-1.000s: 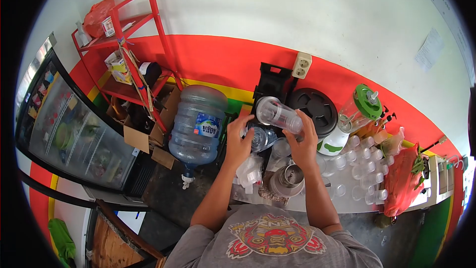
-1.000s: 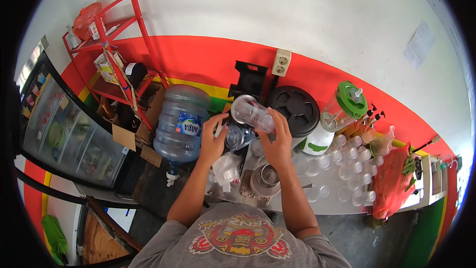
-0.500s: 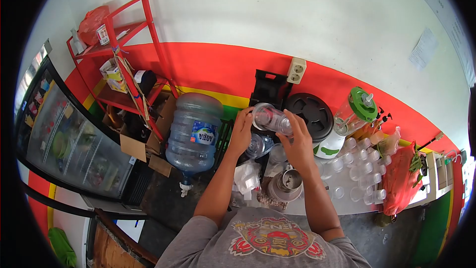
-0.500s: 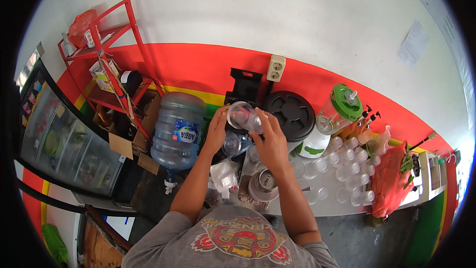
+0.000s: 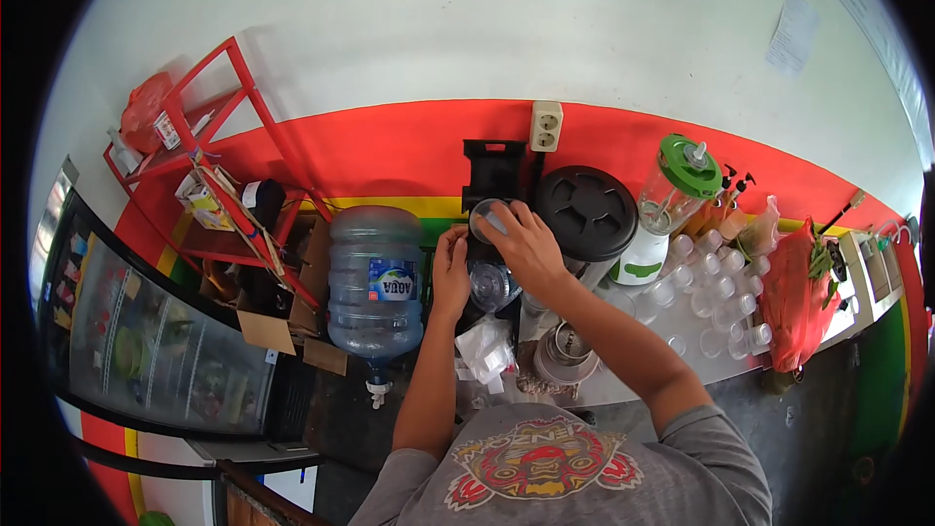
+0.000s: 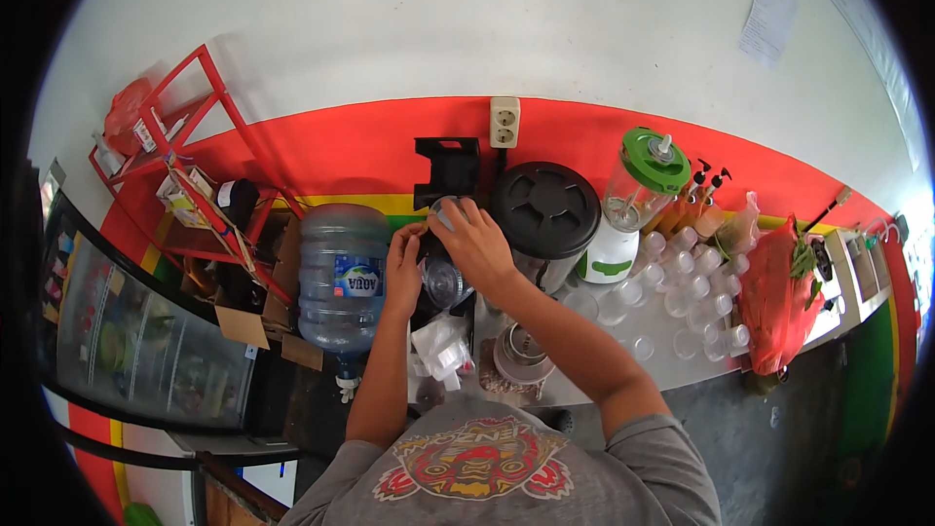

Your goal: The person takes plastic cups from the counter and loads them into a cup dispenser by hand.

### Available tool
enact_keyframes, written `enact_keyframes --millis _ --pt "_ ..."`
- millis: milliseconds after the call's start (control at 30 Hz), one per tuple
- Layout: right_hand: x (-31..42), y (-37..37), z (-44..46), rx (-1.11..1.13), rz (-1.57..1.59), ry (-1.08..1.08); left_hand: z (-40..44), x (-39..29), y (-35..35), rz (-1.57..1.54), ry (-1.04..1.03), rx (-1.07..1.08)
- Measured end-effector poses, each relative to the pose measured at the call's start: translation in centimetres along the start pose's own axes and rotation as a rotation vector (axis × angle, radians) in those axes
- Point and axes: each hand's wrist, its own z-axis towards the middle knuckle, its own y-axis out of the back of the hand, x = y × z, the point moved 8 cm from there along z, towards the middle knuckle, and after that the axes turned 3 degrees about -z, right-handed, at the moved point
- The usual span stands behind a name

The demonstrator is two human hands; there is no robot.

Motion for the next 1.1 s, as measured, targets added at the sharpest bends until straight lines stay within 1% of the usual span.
enact_keyframes --millis 33,100,133,200,233,300,433,533,600,633,700,733,833,933,1000,1033,1067,1100 --pt "-0.3 -0.4 0.3 0.001 0.000 -0.004 0.1 0.2 0.0 0.001 0.003 0.003" --pt "0.1 -2.0 0.8 0.086 -0.068 0.122 0.1 0.4 0.1 -0.046 0.027 0.014" --pt "-0.1 -2.6 1.0 0.087 -0.063 0.119 0.1 0.3 0.1 -0.043 0.030 0.013" --pt "0.6 -4.2 1.2 0.175 -0.107 0.260 0.1 0.6 0.2 -0.068 0.066 0.004" --pt "0.5 -4.7 1.5 0.177 -0.103 0.258 0.1 0.9 0.4 -0.065 0.070 0.003" --pt "-0.1 -7.3 1.9 0.418 -0.070 0.175 0.3 1.1 0.4 -0.091 0.080 0.018" --pt "0.4 -7.8 3.1 0.385 -0.140 0.217 0.4 1.6 0.9 -0.098 0.076 -0.006" --pt "0.3 -7.0 3.4 0.356 -0.056 0.165 0.5 1.9 0.9 -0.179 0.082 0.005" --pt "-0.5 -6.9 3.4 0.396 -0.062 0.039 0.5 1.3 0.7 -0.058 0.013 0.017" --pt "-0.5 -7.0 3.3 0.397 -0.059 0.041 0.3 1.0 0.7 -0.057 0.014 0.013" --pt "-1.2 -7.1 3.1 0.368 -0.015 -0.040 0.1 1.0 0.7 -0.013 0.039 -0.012" --pt "-1.2 -7.2 2.9 0.367 -0.015 -0.042 0.1 1.0 0.6 -0.012 0.039 -0.009" --pt "-1.5 -7.1 2.4 0.349 0.052 -0.113 0.0 0.5 0.4 -0.006 0.004 -0.004" --pt "-1.5 -6.0 2.1 0.380 0.085 -0.152 -0.1 0.6 0.4 0.002 0.066 -0.023" --pt "-1.9 -5.6 0.7 0.517 0.262 -0.282 -0.4 -0.5 0.8 -0.029 -0.034 -0.116" --pt "-1.9 -4.0 -0.4 0.337 0.286 -0.320 -1.5 -2.3 0.3 -0.048 -0.067 -0.121" --pt "-1.8 -3.1 -1.6 0.341 0.278 -0.331 -2.6 -3.9 -0.6 -0.054 -0.058 -0.111" --pt "-1.8 -1.0 -2.5 0.271 0.342 -0.344 -3.8 -6.1 -1.5 0.079 -0.100 -0.137"
